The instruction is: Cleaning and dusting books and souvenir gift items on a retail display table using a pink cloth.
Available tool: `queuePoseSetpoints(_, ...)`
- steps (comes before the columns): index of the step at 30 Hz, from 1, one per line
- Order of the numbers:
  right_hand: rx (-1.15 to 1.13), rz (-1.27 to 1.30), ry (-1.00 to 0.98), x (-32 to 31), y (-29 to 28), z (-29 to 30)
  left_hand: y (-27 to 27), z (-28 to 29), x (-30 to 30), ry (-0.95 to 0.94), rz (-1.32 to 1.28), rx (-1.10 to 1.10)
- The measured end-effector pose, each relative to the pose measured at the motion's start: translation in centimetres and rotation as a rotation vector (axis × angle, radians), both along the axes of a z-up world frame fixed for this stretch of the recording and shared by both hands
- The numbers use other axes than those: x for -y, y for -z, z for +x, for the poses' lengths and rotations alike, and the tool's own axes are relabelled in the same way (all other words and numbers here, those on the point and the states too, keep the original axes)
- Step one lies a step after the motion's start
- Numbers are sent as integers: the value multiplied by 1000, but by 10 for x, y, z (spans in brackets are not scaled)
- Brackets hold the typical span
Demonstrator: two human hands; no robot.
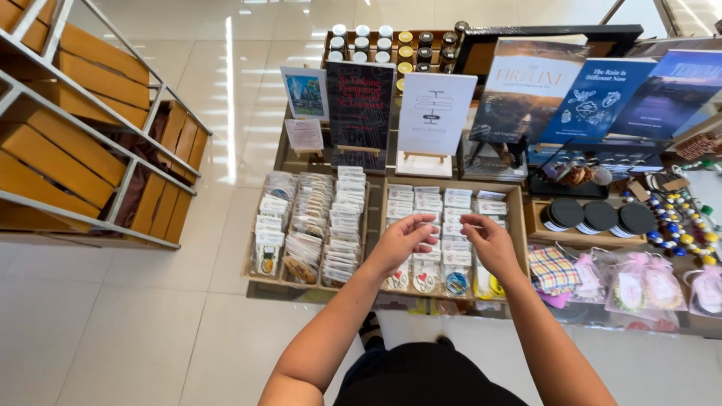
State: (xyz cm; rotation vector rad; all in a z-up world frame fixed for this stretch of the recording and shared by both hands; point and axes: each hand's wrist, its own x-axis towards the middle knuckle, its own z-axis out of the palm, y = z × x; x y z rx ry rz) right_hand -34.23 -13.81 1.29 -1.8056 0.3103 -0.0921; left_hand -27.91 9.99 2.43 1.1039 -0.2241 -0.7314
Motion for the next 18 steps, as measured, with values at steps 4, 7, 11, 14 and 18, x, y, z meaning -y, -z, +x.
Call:
queuePoseSetpoints(4,-17,-41,-64,16,-20,-28,-7,-35,46,4,10,-11)
queuePoseSetpoints(7,-82,-42,-70,46,-19,-56,-4,-61,83,80,27,29)
queuePoseSetpoints(11,-24,39,-78,92,-14,-78,-8,-87,119,103,74,70)
queuePoseSetpoints(14,-21,-41,-68,117,-31,-93,1,-100,139,65,58,107)
queuePoseSetpoints(18,-84,-335,-47,147,-40,-111,4,-115,160,-3,63,113)
